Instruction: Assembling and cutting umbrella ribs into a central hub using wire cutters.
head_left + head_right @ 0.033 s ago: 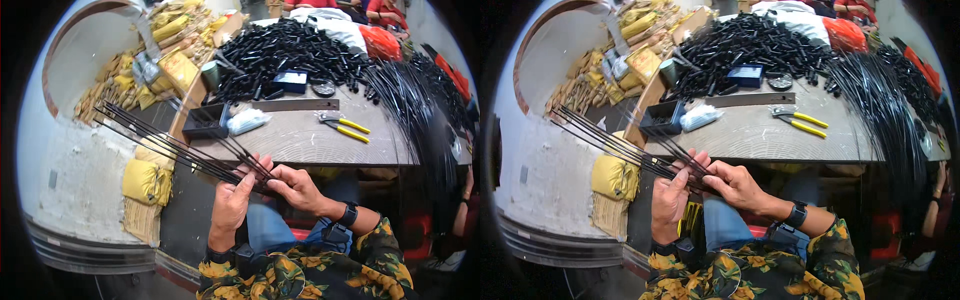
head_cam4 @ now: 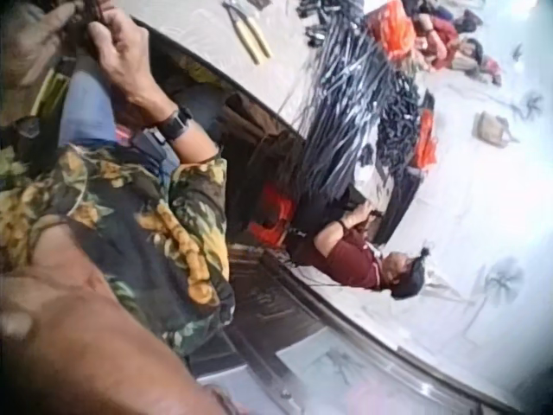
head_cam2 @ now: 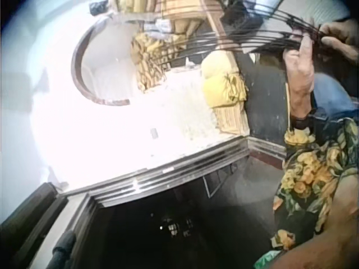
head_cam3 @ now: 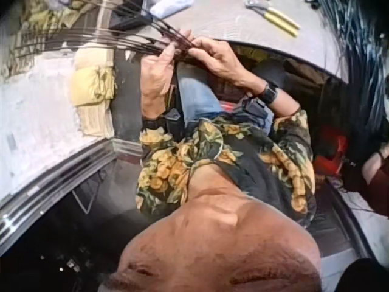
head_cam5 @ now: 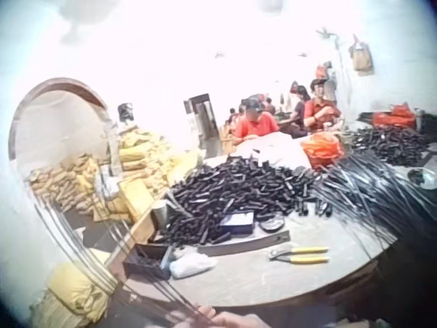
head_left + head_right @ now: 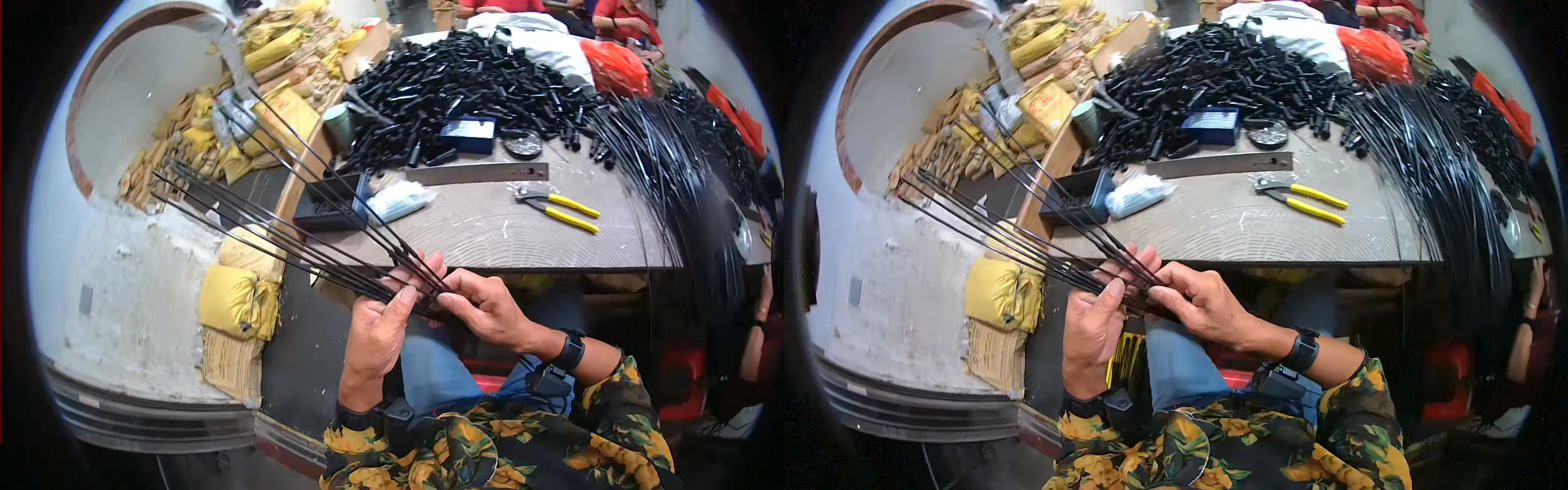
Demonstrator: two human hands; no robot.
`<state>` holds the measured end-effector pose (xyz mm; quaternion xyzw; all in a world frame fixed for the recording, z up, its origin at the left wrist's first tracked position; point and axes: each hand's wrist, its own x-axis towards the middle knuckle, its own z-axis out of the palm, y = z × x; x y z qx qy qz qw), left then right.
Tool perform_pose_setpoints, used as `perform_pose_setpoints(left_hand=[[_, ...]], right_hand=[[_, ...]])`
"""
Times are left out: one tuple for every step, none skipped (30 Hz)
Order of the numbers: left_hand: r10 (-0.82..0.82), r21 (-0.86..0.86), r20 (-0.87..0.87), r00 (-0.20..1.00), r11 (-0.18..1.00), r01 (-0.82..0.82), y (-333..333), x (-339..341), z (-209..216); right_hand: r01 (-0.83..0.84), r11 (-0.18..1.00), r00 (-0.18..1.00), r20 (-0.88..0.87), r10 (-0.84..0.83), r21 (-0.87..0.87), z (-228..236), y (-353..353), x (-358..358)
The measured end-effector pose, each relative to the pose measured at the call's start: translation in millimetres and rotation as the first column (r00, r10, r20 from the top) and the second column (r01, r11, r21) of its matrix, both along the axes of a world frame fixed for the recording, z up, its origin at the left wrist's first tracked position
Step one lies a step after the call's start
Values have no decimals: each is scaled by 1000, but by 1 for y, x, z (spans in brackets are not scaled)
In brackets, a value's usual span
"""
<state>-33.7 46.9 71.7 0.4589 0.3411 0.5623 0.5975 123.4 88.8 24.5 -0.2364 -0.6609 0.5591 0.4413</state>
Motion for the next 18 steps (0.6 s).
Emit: perform_pose_setpoints(left_hand=[[-26, -13, 30, 999, 1000, 26, 3, 4, 3], [-42, -12, 32, 999, 999, 42, 9, 10, 3], [-58, -28, 66, 996, 998, 60, 15, 16, 3], [-72, -43, 101, 992, 996, 77, 20, 22, 3], [-81, -29, 120, 989, 996, 85, 23, 29, 4], [-87, -29, 118, 989, 995, 91, 26, 32, 6], [-83, -15, 98, 992, 996, 85, 29, 35, 7], [-84, 0, 80, 993, 996, 85, 32, 39, 7], [-12, -30, 25, 1000, 999, 13, 33, 46, 11], [-23, -29, 24, 999, 999, 24, 33, 41, 15], [-70, -10, -455, 888, 997, 73, 38, 35, 17], [-65, -1, -828, 557, 994, 113, 38, 30, 21], [128, 121, -566, 814, 990, -72, 28, 39, 19], [225, 158, -614, 756, 974, -162, 21, 27, 16], [427, 357, -595, 681, 899, -252, 22, 28, 18], [610, 541, -530, 589, 778, -319, 23, 30, 21], [589, 556, -530, 610, 785, -274, 26, 34, 25], [561, 562, -471, 681, 786, -258, 28, 39, 25]], right_hand=[[9, 1000, 1000, -12, -9, -3, -3, 2, 4], [26, 1000, 1000, -11, -26, -2, -3, 4, 10], [28, 1000, 1000, 13, -28, 1, -1, 5, 16], [28, 1000, 999, 37, -28, 3, -1, 6, 21], [24, 999, 999, 43, -25, 21, -2, 4, 23], [-18, 1000, 999, -51, 18, 0, -3, 1, 20], [-54, 992, 998, -42, 50, -113, 1, -5, 22], [-82, 971, 996, -35, 76, -226, 12, -10, 27], [-127, 961, 991, 20, 136, -248, 13, -8, 32], [-116, 962, 992, 19, 125, -246, 13, -5, 36], [-57, 986, 998, 23, 62, -158, 11, 0, 44], [-15, 998, 1000, 18, 17, -66, 12, 6, 48], [-44, 995, 997, 53, 49, -88, 21, 10, 57], [-125, 963, 990, 32, 136, -239, 35, 11, 63], [-192, 948, 979, 24, 204, -256, 43, 11, 69], [-257, 927, 962, 15, 271, -272, 48, 12, 73], [-341, 899, 932, 27, 362, -274, 49, 12, 77], [-410, 877, 900, 43, 433, -249, 50, 11, 79]])
